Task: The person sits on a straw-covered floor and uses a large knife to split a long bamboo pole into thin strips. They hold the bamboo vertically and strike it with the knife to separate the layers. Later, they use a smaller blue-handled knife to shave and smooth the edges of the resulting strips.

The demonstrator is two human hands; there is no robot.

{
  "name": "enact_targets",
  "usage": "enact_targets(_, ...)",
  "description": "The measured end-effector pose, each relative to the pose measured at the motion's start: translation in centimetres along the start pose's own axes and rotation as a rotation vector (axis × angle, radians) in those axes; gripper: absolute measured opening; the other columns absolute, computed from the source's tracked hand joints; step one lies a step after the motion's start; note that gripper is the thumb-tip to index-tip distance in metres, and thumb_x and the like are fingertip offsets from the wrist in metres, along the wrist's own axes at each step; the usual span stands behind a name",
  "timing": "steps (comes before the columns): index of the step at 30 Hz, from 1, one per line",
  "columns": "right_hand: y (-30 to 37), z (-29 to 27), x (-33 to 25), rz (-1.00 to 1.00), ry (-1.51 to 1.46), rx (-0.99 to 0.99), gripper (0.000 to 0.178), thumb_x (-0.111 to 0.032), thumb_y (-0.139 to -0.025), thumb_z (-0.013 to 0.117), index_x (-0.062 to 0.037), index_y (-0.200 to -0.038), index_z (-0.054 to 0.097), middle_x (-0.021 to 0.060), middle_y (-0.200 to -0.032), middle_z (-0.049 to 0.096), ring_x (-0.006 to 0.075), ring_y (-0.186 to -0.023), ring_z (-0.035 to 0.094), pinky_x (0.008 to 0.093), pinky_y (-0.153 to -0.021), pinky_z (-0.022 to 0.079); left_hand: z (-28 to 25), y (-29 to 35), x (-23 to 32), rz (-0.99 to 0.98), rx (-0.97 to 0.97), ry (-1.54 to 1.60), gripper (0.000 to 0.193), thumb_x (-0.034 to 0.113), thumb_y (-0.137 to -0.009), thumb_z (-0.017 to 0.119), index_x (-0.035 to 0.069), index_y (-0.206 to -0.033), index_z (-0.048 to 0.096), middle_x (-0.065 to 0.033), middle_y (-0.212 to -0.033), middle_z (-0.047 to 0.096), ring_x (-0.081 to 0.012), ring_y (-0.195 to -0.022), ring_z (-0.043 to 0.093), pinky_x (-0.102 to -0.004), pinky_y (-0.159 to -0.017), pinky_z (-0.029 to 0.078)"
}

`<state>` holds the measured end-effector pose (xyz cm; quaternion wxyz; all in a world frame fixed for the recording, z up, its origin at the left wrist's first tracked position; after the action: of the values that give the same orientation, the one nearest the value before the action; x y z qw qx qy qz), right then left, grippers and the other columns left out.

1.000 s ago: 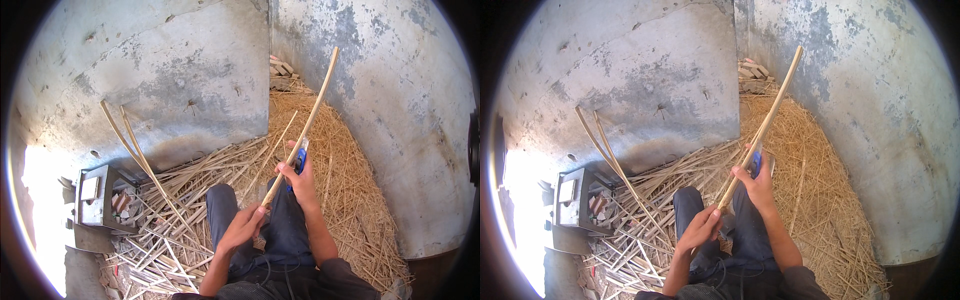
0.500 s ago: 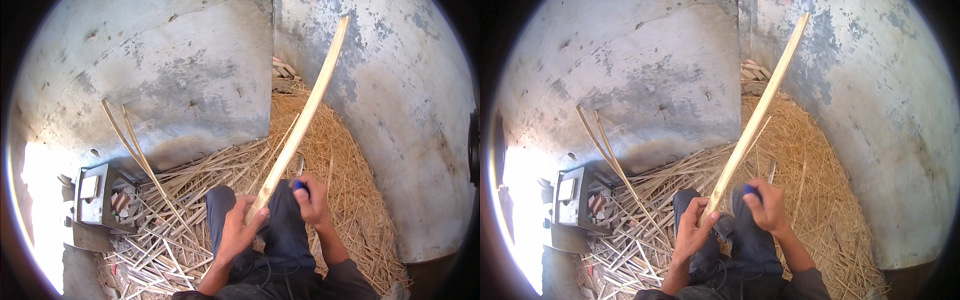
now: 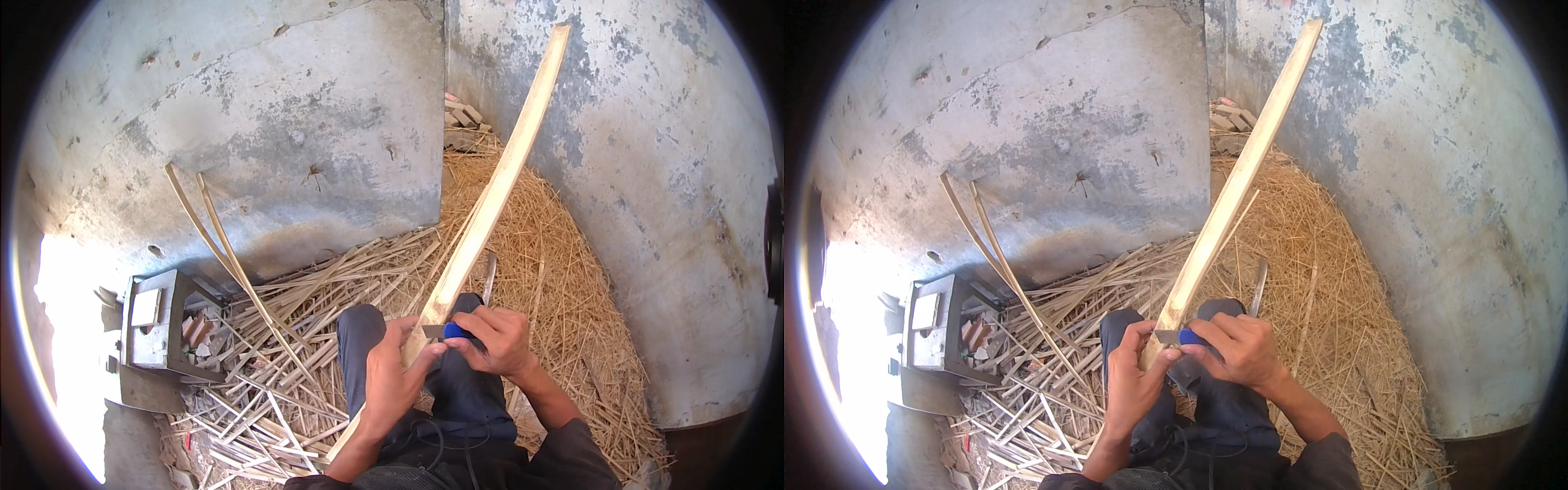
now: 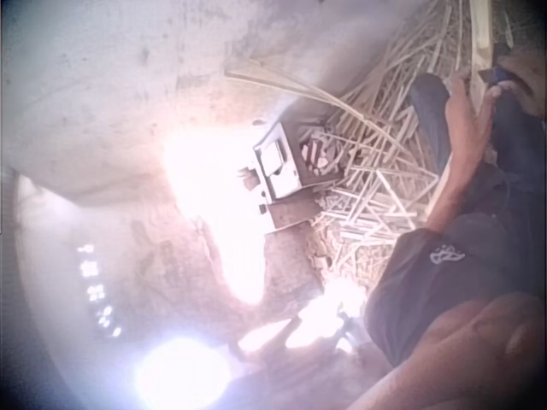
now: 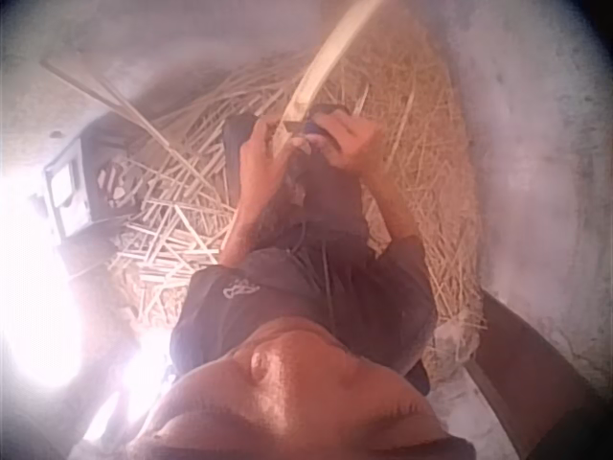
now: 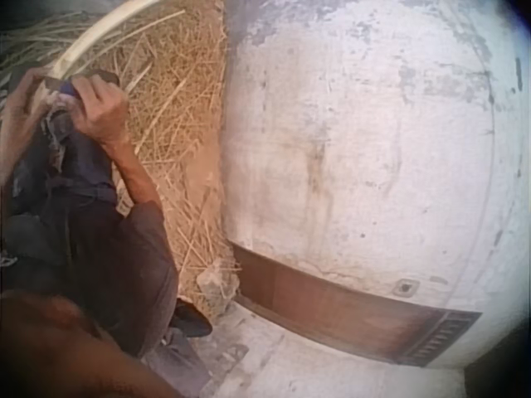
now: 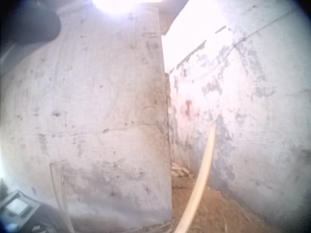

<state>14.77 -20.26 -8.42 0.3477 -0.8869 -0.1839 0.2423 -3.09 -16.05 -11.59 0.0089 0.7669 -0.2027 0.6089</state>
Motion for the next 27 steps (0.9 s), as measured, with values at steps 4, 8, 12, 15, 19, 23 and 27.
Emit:
enact_targets(4,-0.2,0.2,0.0,-0.011,0.026,0.007,0.033,-0.040,-0.091,0.081,-0.0092,-0.099,0.075,0.0030,-0.070,0.060,0.0210,-0.052,0.058,0.0344,-0.049,0.045,0.0,0.1,-0.2,-0.026,0.032,-0.117,0.042,0.025,-0.100,0.079,-0.004,-0.125,0.061,-0.0242,-0.095,0.074,-0.0392,-0.084,0.075,-0.0421,-0.073,0.056)
enact_targets(8,-0.6,0.2,-0.2,-0.013,0.029,-0.006,0.030,-0.039,-0.090,0.082,-0.0127,-0.101,0.075,0.0013,-0.072,0.059,0.0194,-0.052,0.055,0.0336,-0.050,0.044,-0.3,0.3,0.4,-0.002,0.066,-0.170,0.040,0.026,-0.101,0.077,-0.001,-0.125,0.059,-0.0240,-0.090,0.074,-0.0410,-0.081,0.074,-0.0434,-0.070,0.056)
enact_targets(12,-0.8,0.7,-0.4,-0.033,0.055,-0.019,0.029,-0.040,-0.091,0.081,-0.0128,-0.100,0.075,0.0011,-0.071,0.059,0.0195,-0.051,0.054,0.0336,-0.049,0.044,-0.9,0.5,0.5,0.004,0.073,-0.203,0.037,0.025,-0.102,0.076,0.000,-0.124,0.059,-0.0245,-0.089,0.073,-0.0410,-0.078,0.074,-0.0439,-0.068,0.055)
enact_targets(15,-0.9,1.1,-0.5,-0.044,0.047,-0.005,0.029,-0.040,-0.091,0.081,-0.0126,-0.099,0.075,0.0011,-0.070,0.058,0.0192,-0.051,0.054,0.0336,-0.049,0.043,-1.3,0.6,0.8,0.014,0.083,-0.222,0.036,0.024,-0.102,0.076,0.000,-0.122,0.059,-0.0245,-0.088,0.073,-0.0411,-0.077,0.074,-0.0438,-0.067,0.055)
enact_targets(19,-1.2,1.2,-0.6,-0.031,0.035,0.062,0.027,-0.037,-0.094,0.078,-0.0098,-0.097,0.076,0.0003,-0.068,0.061,0.0206,-0.051,0.055,0.0351,-0.049,0.044,-1.8,0.9,0.2,-0.020,0.076,-0.215,0.035,0.025,-0.102,0.075,0.000,-0.121,0.058,-0.0239,-0.085,0.073,-0.0407,-0.076,0.074,-0.0440,-0.067,0.055)
enact_targets(23,-1.3,-3.6,10.8,0.586,0.039,0.496,0.032,-0.034,-0.102,0.072,-0.0022,-0.098,0.075,0.0038,-0.068,0.067,0.0169,-0.058,0.061,0.0338,-0.053,0.046,-2.5,3.9,-1.5,-0.152,-0.003,-0.259,0.034,0.027,-0.103,0.075,0.001,-0.119,0.060,-0.0219,-0.082,0.072,-0.0397,-0.073,0.073,-0.0438,-0.065,0.053)
enact_targets(27,-1.8,-5.2,11.2,0.383,0.006,0.448,0.035,-0.035,-0.102,0.072,-0.0002,-0.103,0.076,0.0081,-0.076,0.072,0.0165,-0.064,0.067,0.0323,-0.057,0.051,-4.1,4.8,-2.6,-0.179,-0.018,-0.271,0.031,0.025,-0.102,0.074,0.001,-0.117,0.063,-0.0174,-0.081,0.073,-0.0304,-0.070,0.070,-0.0385,-0.066,0.051)
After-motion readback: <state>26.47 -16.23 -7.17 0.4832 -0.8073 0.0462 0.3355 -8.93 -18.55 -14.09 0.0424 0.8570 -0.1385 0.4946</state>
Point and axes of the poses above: each hand's wrist, its own y-axis away from the middle knuckle, its own z-axis out of the palm, x = y × z, the point moved 6 cm from there along -y, towards the middle knuckle
